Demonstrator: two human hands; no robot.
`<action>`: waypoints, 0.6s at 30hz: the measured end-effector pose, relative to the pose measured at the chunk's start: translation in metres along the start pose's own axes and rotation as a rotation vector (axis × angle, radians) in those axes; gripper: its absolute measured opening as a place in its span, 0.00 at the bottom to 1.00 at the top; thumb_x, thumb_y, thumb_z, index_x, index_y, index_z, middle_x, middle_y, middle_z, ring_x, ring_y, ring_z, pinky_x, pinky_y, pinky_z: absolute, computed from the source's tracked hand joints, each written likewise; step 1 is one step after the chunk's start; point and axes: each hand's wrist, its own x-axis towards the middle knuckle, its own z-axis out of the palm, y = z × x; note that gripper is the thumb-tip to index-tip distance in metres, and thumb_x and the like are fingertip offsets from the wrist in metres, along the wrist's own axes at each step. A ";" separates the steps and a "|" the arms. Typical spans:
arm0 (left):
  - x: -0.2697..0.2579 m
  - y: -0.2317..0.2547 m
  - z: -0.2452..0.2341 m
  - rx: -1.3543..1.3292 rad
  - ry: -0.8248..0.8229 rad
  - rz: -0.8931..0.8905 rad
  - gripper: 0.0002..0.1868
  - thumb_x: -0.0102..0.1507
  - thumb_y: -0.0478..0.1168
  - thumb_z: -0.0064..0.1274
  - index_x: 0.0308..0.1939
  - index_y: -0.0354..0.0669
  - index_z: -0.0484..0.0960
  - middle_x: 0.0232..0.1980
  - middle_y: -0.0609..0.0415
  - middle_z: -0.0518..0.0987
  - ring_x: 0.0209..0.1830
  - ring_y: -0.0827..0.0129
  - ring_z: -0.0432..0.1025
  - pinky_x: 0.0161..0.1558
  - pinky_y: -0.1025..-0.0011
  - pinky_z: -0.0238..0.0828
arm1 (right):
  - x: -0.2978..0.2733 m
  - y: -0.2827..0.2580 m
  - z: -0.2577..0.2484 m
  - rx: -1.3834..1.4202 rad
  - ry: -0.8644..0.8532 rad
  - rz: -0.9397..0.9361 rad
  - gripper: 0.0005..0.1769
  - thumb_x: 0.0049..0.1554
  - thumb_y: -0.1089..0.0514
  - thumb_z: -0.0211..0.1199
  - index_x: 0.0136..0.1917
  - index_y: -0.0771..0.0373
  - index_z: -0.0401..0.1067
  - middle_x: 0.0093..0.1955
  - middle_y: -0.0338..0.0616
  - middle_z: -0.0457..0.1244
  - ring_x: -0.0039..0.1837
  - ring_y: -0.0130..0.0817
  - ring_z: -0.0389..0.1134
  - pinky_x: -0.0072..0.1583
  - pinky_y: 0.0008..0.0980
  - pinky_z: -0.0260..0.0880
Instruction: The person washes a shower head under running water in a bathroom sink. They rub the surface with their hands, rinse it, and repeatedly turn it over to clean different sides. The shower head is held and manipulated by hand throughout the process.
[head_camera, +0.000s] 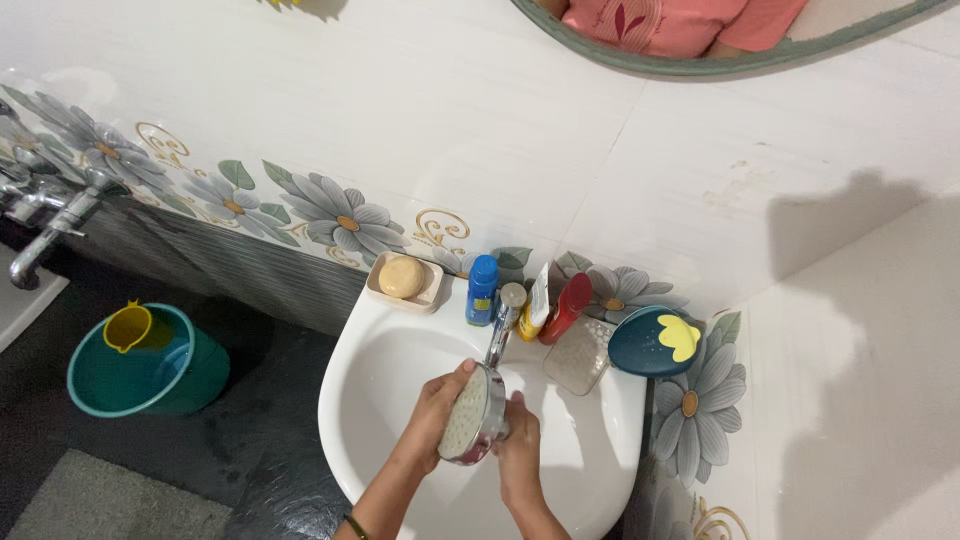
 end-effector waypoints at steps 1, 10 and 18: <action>-0.003 0.003 -0.001 -0.024 -0.010 -0.002 0.29 0.65 0.58 0.54 0.49 0.32 0.80 0.37 0.51 0.82 0.31 0.69 0.76 0.35 0.69 0.77 | 0.001 -0.013 0.003 -0.080 -0.045 0.030 0.26 0.71 0.44 0.48 0.49 0.71 0.71 0.37 0.40 0.60 0.36 0.28 0.57 0.38 0.33 0.56; -0.033 0.024 0.006 -0.075 -0.052 -0.003 0.33 0.61 0.52 0.55 0.67 0.49 0.66 0.57 0.51 0.79 0.57 0.64 0.78 0.53 0.60 0.82 | -0.023 -0.105 0.020 -0.064 -0.170 0.081 0.28 0.60 0.43 0.51 0.63 0.67 0.68 0.54 0.43 0.70 0.59 0.32 0.70 0.62 0.34 0.69; -0.038 0.017 0.012 0.118 -0.194 -0.014 0.30 0.66 0.59 0.47 0.66 0.47 0.74 0.50 0.52 0.82 0.45 0.69 0.77 0.40 0.67 0.80 | -0.023 -0.098 0.024 -0.476 0.066 -0.093 0.26 0.63 0.41 0.58 0.58 0.66 0.75 0.52 0.52 0.71 0.56 0.38 0.71 0.59 0.37 0.71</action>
